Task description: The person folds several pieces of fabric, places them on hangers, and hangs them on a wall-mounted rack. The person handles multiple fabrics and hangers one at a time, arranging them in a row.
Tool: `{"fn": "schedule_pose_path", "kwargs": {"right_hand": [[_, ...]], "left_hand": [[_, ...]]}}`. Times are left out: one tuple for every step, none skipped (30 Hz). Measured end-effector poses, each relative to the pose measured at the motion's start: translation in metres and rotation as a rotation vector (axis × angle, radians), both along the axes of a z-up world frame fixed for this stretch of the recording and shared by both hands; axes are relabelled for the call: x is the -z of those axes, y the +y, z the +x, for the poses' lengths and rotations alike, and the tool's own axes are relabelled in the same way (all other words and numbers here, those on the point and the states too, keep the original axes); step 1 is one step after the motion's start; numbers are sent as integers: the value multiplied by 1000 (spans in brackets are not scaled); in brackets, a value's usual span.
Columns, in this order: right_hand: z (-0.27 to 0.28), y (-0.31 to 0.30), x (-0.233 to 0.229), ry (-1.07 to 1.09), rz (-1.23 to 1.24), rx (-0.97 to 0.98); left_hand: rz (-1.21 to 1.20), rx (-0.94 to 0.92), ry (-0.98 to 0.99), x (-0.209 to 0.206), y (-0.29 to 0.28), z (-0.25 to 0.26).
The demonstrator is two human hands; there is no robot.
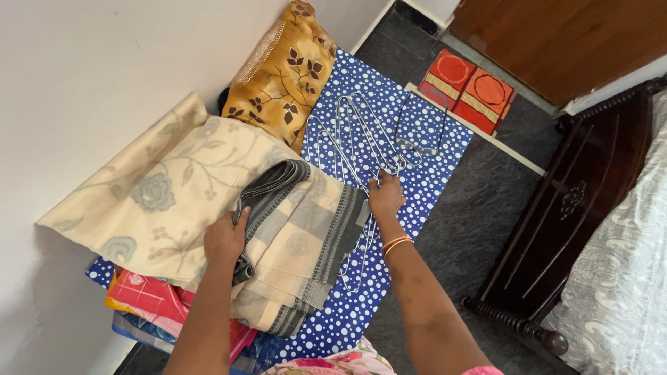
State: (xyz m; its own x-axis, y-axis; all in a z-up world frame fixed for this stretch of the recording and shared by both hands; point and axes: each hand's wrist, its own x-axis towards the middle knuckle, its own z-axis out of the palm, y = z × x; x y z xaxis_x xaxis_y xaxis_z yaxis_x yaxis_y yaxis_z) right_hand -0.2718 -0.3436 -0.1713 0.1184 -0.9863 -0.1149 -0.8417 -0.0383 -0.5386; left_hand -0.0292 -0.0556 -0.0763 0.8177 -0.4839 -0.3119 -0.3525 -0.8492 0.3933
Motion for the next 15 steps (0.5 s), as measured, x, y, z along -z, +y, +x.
{"fn": "schedule_pose_path", "kwargs": {"right_hand": [[2,-2,0,23,16,-14],[3,-5,-2,63,37,-18],[4,-8,-4,103,58,-21],[6,-9,-7,142,77,-27],[7,-8,-11,150,30,-31],[8,-8,-15,157,-18,-34],[9,-7,-20,164,-66,-38],[10,-6,-25,102,-83,-44],[11,-5,-30,39,-100,-49],[11,0,-32,-19,-112,-55],[14,4,-31,-214,2,-48],[16,10,-27,-408,117,-39],[17,16,-22,-602,232,-30],[21,24,-16,-722,242,-44],[25,34,-8,-842,251,-57]], "left_hand": [[5,-7,10,-1,0,0],[-9,-3,6,-1,0,0],[-23,2,2,-2,0,-1],[-38,3,-3,-2,1,-1],[-39,4,0,-2,1,-1],[-40,5,1,-2,1,0],[-41,5,3,-2,0,0],[-49,5,-3,-3,-1,1],[-57,6,-8,-3,-2,2],[-61,6,-9,-3,0,1],[-55,2,-2,-3,0,1],[-50,0,4,-2,0,1],[-44,-3,10,-2,0,1],[-55,-3,6,-1,0,1],[-67,-3,2,-1,1,1]]}}
